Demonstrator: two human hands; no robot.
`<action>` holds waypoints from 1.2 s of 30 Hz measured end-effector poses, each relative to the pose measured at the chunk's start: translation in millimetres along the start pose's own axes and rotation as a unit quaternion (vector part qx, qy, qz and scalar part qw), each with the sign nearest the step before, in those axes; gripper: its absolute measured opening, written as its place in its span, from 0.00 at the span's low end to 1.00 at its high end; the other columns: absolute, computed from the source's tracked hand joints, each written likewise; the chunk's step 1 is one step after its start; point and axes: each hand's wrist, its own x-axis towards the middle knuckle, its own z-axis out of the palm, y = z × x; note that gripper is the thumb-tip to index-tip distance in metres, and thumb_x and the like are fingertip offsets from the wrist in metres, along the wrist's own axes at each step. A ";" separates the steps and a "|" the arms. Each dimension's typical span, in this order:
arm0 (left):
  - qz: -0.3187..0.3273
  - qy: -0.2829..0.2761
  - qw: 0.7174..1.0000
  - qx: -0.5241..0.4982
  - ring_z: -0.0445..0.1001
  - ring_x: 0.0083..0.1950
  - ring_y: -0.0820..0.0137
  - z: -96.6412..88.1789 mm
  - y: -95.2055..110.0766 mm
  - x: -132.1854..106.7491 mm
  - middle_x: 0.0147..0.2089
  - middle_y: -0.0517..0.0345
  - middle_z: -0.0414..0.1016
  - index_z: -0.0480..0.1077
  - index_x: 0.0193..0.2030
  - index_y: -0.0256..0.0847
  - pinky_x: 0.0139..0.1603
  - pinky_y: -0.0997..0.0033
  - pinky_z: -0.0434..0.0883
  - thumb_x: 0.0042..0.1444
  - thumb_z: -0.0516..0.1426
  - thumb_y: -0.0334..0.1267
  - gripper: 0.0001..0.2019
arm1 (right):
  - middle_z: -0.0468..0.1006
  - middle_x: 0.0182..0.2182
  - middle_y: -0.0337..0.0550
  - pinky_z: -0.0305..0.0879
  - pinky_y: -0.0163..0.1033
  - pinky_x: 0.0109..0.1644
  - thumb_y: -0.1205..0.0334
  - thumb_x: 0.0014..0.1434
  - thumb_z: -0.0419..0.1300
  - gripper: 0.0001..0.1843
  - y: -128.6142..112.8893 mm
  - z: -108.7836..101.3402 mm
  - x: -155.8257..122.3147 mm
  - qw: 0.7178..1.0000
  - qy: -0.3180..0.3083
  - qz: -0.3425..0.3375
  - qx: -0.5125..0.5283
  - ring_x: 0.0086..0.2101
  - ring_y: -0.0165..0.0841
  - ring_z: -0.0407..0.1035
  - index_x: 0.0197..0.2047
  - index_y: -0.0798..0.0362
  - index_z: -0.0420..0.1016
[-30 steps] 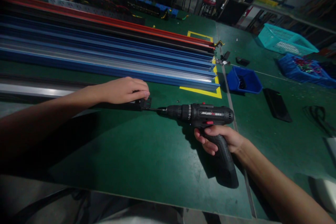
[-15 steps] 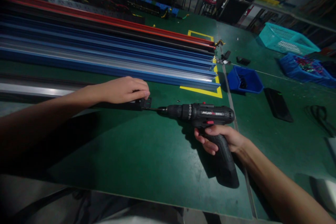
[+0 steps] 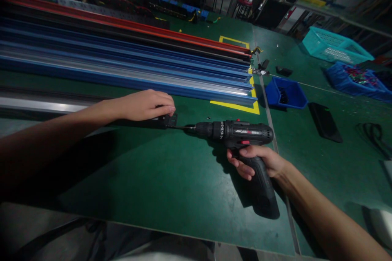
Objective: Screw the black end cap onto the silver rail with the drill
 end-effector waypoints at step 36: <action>-0.002 -0.003 1.000 0.007 0.76 0.41 0.69 1.1 -0.9 1.1 0.40 0.56 0.80 0.78 0.40 0.41 0.45 0.71 0.65 0.73 0.47 0.49 0.22 | 0.78 0.35 0.47 0.75 0.30 0.28 0.61 0.64 0.63 0.17 -1.1 2.5 1.1 1.000 -0.009 -0.007 -0.002 0.20 0.21 0.64 0.50 0.65 0.82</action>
